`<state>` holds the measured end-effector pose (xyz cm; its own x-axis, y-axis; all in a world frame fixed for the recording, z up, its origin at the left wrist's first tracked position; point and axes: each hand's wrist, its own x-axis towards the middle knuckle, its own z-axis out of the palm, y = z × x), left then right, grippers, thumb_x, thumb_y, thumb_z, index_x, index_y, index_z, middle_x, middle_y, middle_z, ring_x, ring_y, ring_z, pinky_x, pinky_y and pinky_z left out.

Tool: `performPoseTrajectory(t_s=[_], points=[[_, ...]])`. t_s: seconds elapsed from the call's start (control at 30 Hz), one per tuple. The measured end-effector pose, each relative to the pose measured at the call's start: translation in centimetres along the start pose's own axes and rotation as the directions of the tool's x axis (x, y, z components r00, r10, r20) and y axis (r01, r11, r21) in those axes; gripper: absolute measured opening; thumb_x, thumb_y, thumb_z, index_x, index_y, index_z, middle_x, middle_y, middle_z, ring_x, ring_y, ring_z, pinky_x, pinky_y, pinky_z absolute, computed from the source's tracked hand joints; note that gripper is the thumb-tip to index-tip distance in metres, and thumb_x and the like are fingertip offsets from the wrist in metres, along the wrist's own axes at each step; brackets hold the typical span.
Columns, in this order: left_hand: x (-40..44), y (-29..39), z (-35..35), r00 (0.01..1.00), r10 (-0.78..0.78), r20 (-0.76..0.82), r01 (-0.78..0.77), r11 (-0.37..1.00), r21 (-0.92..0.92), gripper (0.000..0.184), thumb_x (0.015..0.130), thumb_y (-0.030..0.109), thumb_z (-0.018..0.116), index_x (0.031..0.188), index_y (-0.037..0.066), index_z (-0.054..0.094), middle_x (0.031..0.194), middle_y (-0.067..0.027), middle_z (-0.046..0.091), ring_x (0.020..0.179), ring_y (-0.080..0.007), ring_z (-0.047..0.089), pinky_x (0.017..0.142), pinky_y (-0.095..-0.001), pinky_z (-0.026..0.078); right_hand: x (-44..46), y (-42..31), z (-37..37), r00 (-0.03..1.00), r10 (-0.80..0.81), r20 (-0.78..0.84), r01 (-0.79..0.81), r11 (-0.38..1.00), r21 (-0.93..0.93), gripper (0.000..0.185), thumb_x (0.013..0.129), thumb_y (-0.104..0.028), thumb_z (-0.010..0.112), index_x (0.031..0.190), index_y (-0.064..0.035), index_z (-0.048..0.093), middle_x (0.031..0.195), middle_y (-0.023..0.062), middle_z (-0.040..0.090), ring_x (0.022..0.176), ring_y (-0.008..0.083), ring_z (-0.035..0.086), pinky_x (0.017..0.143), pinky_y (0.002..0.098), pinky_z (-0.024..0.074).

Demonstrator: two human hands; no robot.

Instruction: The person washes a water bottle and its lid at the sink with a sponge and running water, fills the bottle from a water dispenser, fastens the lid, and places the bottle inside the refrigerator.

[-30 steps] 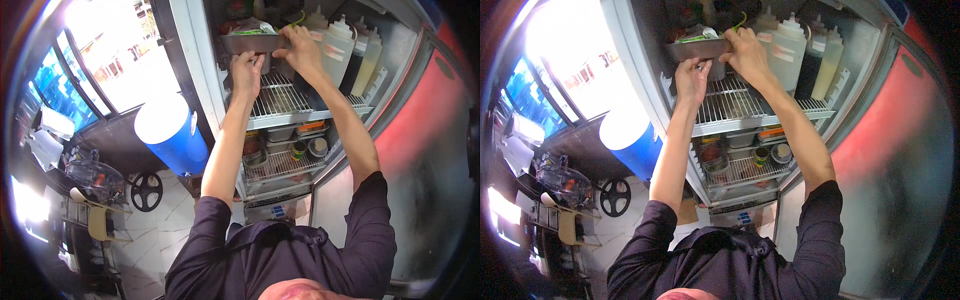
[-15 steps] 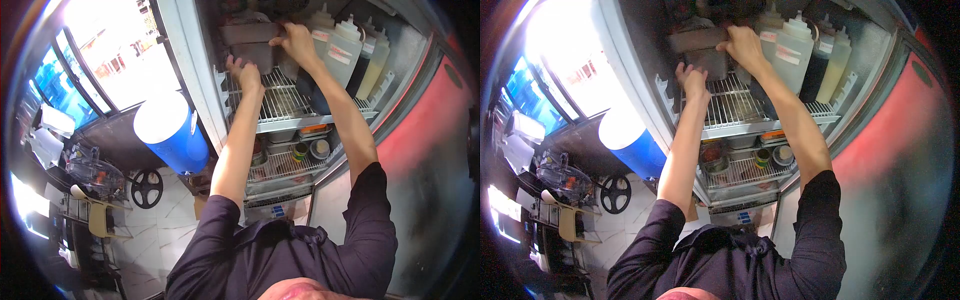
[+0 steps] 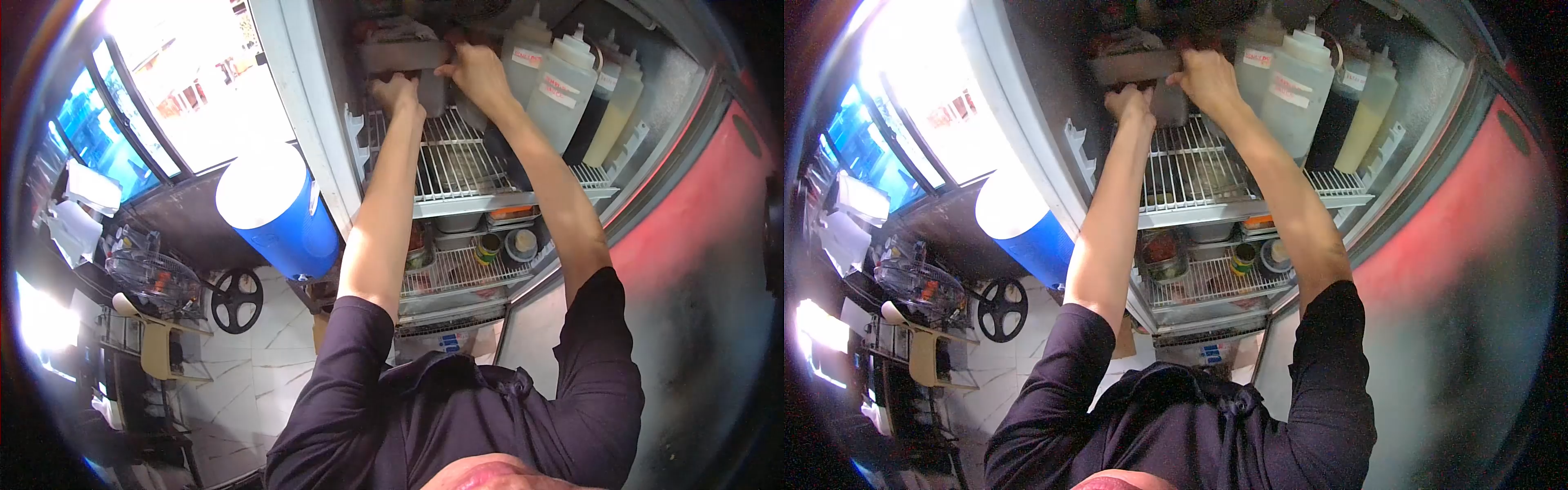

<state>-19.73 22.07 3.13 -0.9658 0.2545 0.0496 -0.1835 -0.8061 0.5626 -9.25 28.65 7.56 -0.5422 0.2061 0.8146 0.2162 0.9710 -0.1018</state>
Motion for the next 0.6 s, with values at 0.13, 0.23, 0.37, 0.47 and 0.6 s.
performPoseTrajectory(t_s=[0.13, 0.23, 0.37, 0.47, 0.6], points=[[0.8, -0.5, -0.6, 0.999, 0.043, 0.031, -0.045, 0.994, 0.098, 0.036, 0.088, -0.008, 0.048, 0.121, 0.002, 0.039, 0.110, -0.0172, 0.054, 0.083, -0.0232, 0.059, 0.059, -0.0322, 0.053, -0.1, -0.8, -0.2, 0.993, -0.073, -0.092, 0.072, 0.997, -0.008, 0.041, 0.069, -0.027, 0.078, 0.097, -0.0017, 0.061, 0.084, 0.0239, 0.064, 0.084, 0.0424, 0.062, 0.071, 0.0487, 0.0502], [1.3, -1.3, -0.8, 0.995, 0.079, 0.058, -0.082, 0.995, 0.064, 0.033, 0.088, -0.008, 0.048, 0.118, 0.003, 0.040, 0.109, -0.0165, 0.054, 0.082, -0.0226, 0.060, 0.057, -0.0322, 0.052, 0.0, 0.0, 0.4, 0.999, -0.042, -0.006, 0.041, 0.998, -0.038, 0.054, 0.067, -0.029, 0.079, 0.110, -0.0044, 0.057, 0.082, 0.0225, 0.064, 0.085, 0.0418, 0.061, 0.072, 0.0480, 0.0492], [0.3, -1.1, -0.8, 0.995, 0.083, 0.054, -0.080, 0.995, -0.057, 0.032, 0.087, -0.009, 0.048, 0.115, 0.005, 0.041, 0.108, -0.0152, 0.055, 0.078, -0.0221, 0.060, 0.056, -0.0309, 0.053, -0.8, -0.1, 0.1, 0.997, -0.081, -0.020, 0.080, 0.995, -0.052, 0.046, 0.069, -0.029, 0.078, 0.101, -0.0012, 0.060, 0.083, 0.0220, 0.064, 0.083, 0.0418, 0.061, 0.072, 0.0484, 0.0490], [-0.5, -0.6, -0.8, 0.989, 0.114, 0.089, -0.104, 0.988, -0.115, 0.032, 0.087, -0.010, 0.047, 0.114, 0.005, 0.041, 0.108, -0.0145, 0.055, 0.081, -0.0238, 0.060, 0.064, -0.0340, 0.056, -0.5, 0.1, 0.3, 0.995, -0.093, -0.024, 0.092, 0.995, -0.029, 0.042, 0.070, -0.029, 0.078, 0.096, -0.0005, 0.060, 0.084, 0.0221, 0.064, 0.082, 0.0420, 0.061, 0.072, 0.0489, 0.0488], [-1.1, -0.2, -1.0, 0.984, 0.089, 0.157, -0.075, 0.992, -0.097, 0.033, 0.092, -0.007, 0.046, 0.121, 0.004, 0.035, 0.121, -0.0153, 0.046, 0.102, -0.0306, 0.059, 0.083, -0.0431, 0.057, -0.4, 0.1, 0.4, 0.998, -0.059, 0.031, 0.060, 0.998, -0.028, 0.040, 0.071, -0.028, 0.077, 0.095, -0.0007, 0.060, 0.084, 0.0220, 0.064, 0.082, 0.0424, 0.061, 0.071, 0.0491, 0.0487]])
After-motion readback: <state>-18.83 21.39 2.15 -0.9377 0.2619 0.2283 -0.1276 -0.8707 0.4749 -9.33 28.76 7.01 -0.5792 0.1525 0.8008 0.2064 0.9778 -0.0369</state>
